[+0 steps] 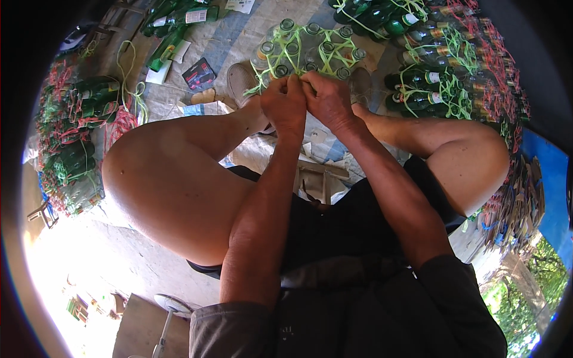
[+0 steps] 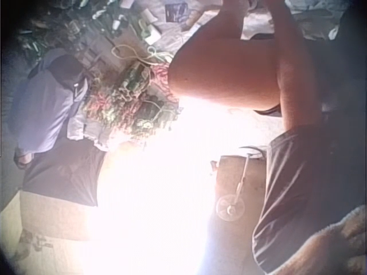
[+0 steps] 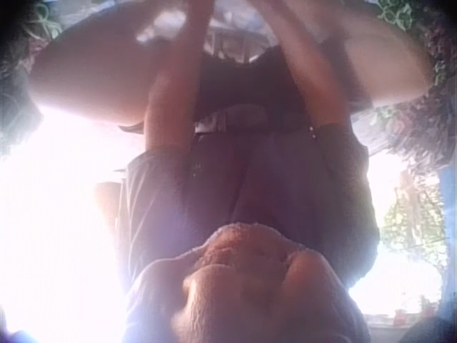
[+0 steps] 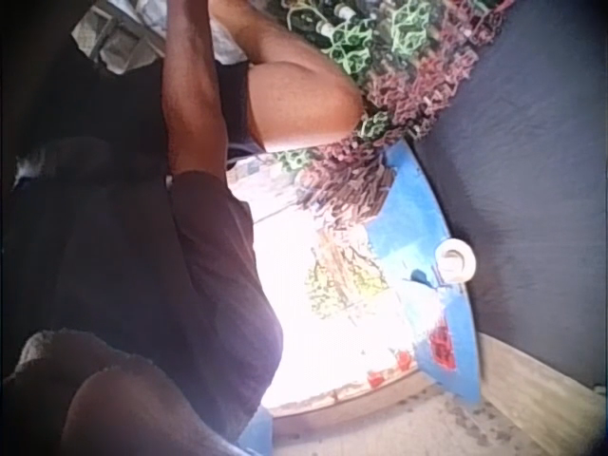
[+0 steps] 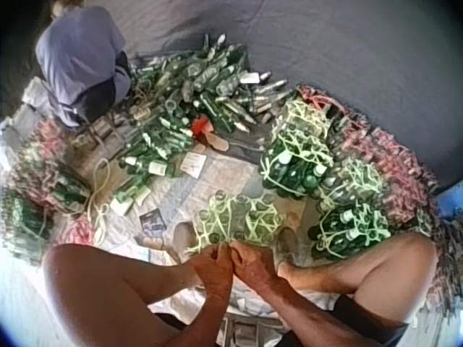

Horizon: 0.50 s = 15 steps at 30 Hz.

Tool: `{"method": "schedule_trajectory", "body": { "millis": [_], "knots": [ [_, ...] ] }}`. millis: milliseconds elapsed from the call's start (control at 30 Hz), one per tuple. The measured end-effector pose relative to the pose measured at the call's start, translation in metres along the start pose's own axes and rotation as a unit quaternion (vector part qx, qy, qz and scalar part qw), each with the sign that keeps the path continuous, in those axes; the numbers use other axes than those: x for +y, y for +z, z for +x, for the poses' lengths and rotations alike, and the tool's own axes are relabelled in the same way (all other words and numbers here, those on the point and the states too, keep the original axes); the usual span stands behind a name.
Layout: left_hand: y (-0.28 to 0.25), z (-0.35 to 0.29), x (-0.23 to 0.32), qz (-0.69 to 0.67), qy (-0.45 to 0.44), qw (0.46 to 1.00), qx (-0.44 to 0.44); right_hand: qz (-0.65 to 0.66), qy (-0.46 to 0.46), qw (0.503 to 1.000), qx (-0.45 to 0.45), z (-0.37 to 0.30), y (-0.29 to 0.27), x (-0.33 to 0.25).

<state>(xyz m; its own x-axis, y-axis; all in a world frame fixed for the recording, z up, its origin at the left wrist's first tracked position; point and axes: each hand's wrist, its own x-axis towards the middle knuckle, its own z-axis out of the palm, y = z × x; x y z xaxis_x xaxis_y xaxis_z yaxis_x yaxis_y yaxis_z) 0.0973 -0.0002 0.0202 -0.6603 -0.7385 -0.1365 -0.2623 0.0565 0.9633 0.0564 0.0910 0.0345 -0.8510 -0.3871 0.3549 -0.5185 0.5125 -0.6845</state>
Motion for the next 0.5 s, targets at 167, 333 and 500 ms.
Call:
{"method": "schedule_trajectory", "body": {
  "millis": [167, 333, 500],
  "knots": [
    [-0.001, 0.001, -0.005, -0.035, -0.019, 0.999, 0.008, 0.002, -0.018, 1.0, 0.003, 0.0, 0.0, -0.002],
    [-0.009, -0.004, 0.016, -0.155, -0.185, 0.97, -0.044, 0.016, -0.007, 1.0, 0.012, 0.0, -0.002, -0.002],
    [-0.012, 0.0, 0.024, -0.206, -0.22, 0.95, -0.084, 0.033, 0.001, 0.999, 0.014, -0.002, 0.001, -0.001]
  ]
}}
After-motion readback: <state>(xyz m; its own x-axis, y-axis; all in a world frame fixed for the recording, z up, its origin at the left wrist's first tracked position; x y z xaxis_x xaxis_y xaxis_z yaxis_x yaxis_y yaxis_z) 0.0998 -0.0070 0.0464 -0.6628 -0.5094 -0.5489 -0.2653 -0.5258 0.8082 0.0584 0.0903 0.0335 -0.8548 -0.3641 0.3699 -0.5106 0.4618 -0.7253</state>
